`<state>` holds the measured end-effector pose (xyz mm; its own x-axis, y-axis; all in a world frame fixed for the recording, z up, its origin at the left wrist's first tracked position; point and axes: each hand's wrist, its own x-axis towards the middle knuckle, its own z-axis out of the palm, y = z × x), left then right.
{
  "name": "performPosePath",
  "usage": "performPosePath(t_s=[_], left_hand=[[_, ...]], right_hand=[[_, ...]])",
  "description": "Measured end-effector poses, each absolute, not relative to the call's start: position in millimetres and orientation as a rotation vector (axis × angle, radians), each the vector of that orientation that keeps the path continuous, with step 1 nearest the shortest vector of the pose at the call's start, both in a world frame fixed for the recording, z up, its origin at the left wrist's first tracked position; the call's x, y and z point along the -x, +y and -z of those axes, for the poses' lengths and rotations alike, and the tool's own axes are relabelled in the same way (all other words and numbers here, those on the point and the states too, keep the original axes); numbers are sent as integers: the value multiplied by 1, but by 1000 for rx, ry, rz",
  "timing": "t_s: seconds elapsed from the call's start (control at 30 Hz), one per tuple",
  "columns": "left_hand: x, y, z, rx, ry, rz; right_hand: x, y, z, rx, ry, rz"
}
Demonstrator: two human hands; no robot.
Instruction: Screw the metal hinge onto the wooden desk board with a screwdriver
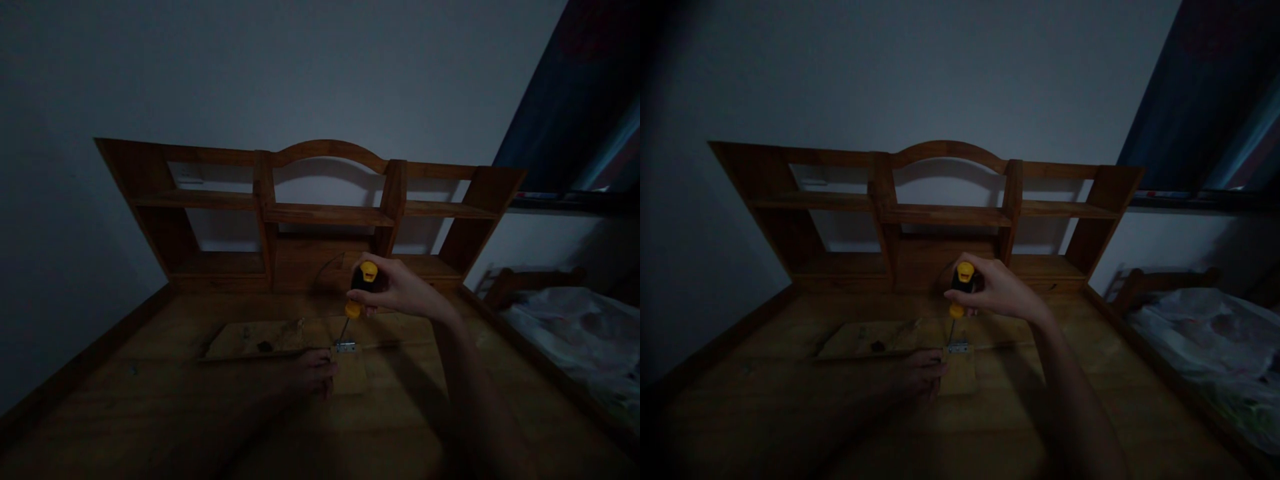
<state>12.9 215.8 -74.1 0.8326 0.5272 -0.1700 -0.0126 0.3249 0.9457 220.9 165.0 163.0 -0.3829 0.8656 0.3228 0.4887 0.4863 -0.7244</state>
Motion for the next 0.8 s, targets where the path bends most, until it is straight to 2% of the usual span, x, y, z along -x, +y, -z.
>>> performPosePath(t_s=[0.8], left_hand=[[-11,214,63,-1202,516,-368]], right_hand=[[-221,167,-163,1107,-2066,-711]])
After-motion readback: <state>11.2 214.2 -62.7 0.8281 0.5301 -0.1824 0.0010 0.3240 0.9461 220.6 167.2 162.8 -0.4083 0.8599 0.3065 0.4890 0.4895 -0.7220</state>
